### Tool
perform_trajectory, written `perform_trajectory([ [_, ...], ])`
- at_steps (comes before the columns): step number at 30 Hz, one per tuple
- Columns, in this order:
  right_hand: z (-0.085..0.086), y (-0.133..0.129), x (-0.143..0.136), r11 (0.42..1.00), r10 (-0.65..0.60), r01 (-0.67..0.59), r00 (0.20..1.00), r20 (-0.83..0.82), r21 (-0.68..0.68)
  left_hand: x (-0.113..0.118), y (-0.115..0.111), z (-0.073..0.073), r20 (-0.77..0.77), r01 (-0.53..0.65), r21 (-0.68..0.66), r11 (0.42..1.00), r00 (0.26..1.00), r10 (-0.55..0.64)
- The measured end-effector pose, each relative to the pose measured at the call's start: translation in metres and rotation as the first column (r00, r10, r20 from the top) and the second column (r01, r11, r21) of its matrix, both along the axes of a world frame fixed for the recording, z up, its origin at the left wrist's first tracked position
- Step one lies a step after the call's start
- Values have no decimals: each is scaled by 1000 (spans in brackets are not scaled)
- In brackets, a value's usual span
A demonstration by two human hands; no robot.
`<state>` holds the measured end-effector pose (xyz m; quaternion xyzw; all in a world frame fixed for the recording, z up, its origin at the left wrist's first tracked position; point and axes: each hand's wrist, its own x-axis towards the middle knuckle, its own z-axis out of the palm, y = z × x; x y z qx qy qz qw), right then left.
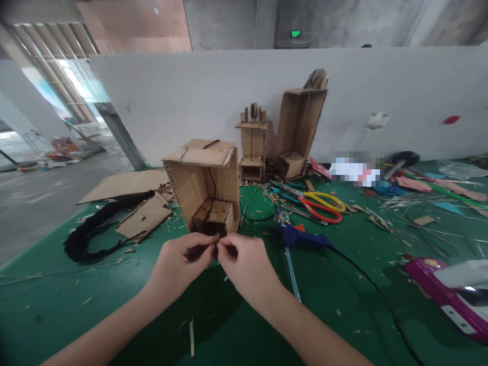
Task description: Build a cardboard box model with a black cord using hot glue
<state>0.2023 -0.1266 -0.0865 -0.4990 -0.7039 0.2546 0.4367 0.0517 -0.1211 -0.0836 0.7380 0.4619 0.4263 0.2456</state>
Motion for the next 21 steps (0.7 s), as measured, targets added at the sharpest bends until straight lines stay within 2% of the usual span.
perform_trajectory([
  [5,-1,0,-2,999,-24,22,999,41,37,1,-1,2,-71,-53,57,997,996,57],
  [12,0,-3,-5,999,-40,40,999,-17,3,0,-1,-4,-151,-58,268,962,983,101],
  [21,-5,-2,-8,989,-35,15,990,-138,-147,-1,2,-5,-193,-43,221,974,977,87],
])
